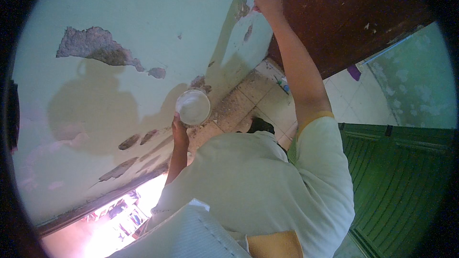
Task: The person applies white plaster to damaged areas of a wall using a putty knife while holding a container of the plaster.
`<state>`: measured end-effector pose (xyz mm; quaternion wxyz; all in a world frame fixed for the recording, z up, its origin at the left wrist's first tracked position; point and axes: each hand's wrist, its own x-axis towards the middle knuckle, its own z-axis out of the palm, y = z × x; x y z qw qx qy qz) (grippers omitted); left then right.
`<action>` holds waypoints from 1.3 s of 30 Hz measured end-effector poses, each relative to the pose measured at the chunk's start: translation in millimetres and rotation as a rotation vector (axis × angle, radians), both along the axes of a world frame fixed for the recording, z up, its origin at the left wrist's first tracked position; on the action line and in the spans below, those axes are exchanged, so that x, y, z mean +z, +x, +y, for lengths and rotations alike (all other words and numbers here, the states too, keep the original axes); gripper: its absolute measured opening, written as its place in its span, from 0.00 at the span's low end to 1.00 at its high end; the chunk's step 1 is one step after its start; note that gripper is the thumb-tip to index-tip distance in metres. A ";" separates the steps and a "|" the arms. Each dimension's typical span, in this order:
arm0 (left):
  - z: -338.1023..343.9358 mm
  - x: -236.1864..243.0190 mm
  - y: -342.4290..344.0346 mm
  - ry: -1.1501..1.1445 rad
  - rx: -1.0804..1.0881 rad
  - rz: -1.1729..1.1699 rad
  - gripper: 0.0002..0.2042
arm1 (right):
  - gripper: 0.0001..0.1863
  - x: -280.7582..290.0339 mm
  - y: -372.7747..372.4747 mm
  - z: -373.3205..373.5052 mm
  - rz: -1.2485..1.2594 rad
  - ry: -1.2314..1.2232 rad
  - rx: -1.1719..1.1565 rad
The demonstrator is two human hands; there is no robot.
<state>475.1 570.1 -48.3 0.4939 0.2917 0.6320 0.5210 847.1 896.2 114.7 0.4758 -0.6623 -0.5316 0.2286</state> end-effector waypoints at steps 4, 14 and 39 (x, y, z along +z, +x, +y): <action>-3.5 -1.9 -6.1 0.032 -0.056 -0.022 0.36 | 0.30 11.4 -5.4 13.0 -0.141 0.153 0.078; -11.0 1.6 -1.1 0.050 -0.002 -0.025 0.34 | 0.32 26.5 -6.9 -1.4 -0.371 0.103 -0.007; -12.2 21.8 -0.4 0.071 0.000 -0.002 0.35 | 0.27 80.0 -24.8 -22.6 -0.118 0.164 -0.127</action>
